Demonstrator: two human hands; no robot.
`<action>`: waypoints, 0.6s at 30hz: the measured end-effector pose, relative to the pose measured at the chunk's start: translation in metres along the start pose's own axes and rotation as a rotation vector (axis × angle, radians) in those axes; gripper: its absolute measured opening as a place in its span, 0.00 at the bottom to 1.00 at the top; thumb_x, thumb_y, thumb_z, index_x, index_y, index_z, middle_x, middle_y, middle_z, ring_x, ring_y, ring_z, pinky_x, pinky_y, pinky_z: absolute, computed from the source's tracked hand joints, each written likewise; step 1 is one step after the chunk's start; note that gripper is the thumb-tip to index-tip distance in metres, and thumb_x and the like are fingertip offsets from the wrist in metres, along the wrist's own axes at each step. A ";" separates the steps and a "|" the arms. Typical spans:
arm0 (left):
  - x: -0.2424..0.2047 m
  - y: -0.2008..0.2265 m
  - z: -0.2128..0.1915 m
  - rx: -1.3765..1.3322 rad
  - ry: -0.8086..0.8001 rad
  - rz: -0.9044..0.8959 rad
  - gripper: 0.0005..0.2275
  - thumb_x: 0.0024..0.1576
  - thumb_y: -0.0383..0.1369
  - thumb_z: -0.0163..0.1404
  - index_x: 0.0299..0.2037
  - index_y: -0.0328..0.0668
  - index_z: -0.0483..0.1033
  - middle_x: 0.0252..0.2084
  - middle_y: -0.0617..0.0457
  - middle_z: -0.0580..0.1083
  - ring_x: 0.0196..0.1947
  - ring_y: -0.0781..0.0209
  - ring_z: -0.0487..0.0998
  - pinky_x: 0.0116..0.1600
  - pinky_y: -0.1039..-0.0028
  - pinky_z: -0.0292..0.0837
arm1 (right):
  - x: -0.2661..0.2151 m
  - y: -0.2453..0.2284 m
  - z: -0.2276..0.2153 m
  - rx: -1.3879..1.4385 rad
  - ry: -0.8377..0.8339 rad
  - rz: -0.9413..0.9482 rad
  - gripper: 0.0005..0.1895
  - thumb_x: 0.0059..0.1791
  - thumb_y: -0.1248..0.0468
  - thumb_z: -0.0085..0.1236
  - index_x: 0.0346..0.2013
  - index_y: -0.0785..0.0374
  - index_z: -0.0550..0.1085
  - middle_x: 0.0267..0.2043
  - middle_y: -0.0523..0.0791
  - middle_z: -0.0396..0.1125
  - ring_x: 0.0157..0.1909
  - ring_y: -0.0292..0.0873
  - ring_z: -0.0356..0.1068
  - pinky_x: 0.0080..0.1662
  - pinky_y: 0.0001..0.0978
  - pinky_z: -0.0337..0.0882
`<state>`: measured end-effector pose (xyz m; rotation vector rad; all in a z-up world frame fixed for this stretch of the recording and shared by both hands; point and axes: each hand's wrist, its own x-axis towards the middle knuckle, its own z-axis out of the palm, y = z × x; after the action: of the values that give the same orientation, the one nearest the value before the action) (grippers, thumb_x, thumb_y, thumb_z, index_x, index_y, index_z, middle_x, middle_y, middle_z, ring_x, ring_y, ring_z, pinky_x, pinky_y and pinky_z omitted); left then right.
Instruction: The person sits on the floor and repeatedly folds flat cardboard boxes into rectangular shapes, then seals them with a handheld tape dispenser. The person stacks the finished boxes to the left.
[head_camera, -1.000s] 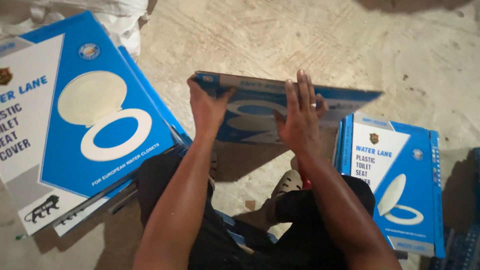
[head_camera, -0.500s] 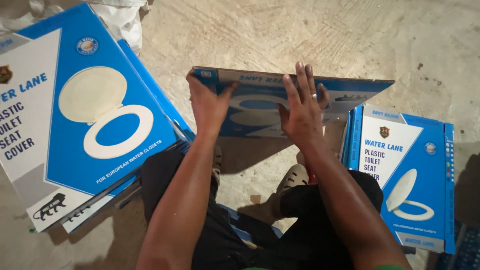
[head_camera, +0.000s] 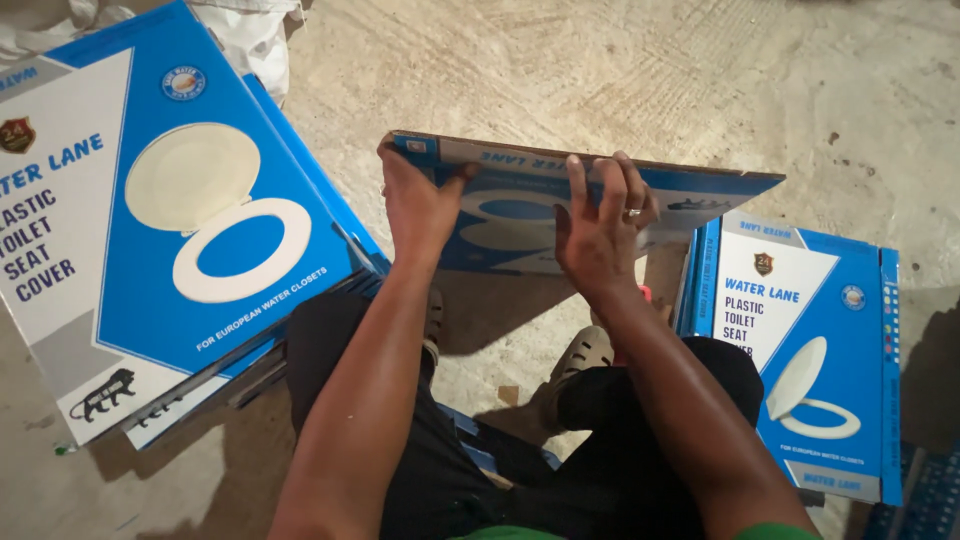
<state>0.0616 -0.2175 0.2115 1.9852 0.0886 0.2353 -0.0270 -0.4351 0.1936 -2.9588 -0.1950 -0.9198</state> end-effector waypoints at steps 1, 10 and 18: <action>0.000 -0.002 0.000 0.009 0.007 0.013 0.42 0.45 0.36 0.72 0.63 0.26 0.56 0.50 0.35 0.76 0.51 0.38 0.79 0.55 0.58 0.72 | 0.000 -0.002 -0.001 -0.026 0.008 0.000 0.29 0.56 0.56 0.60 0.70 0.59 0.65 0.67 0.51 0.52 0.71 0.55 0.52 0.65 0.51 0.45; -0.002 -0.002 -0.004 -0.106 -0.108 0.080 0.52 0.44 0.30 0.67 0.74 0.26 0.40 0.50 0.41 0.79 0.53 0.49 0.81 0.57 0.67 0.74 | 0.010 -0.001 -0.015 0.038 0.127 0.026 0.16 0.51 0.55 0.74 0.47 0.55 0.76 0.55 0.42 0.64 0.61 0.46 0.60 0.60 0.45 0.49; -0.008 0.006 0.003 -0.059 -0.035 0.082 0.57 0.41 0.34 0.72 0.73 0.25 0.39 0.50 0.38 0.77 0.52 0.45 0.80 0.57 0.65 0.74 | 0.026 -0.020 -0.041 -0.024 0.073 0.100 0.16 0.49 0.58 0.72 0.46 0.58 0.77 0.51 0.45 0.67 0.59 0.49 0.63 0.60 0.48 0.55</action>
<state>0.0544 -0.2236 0.2147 1.9351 -0.0224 0.2536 -0.0311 -0.4155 0.2422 -2.9193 -0.0338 -1.0214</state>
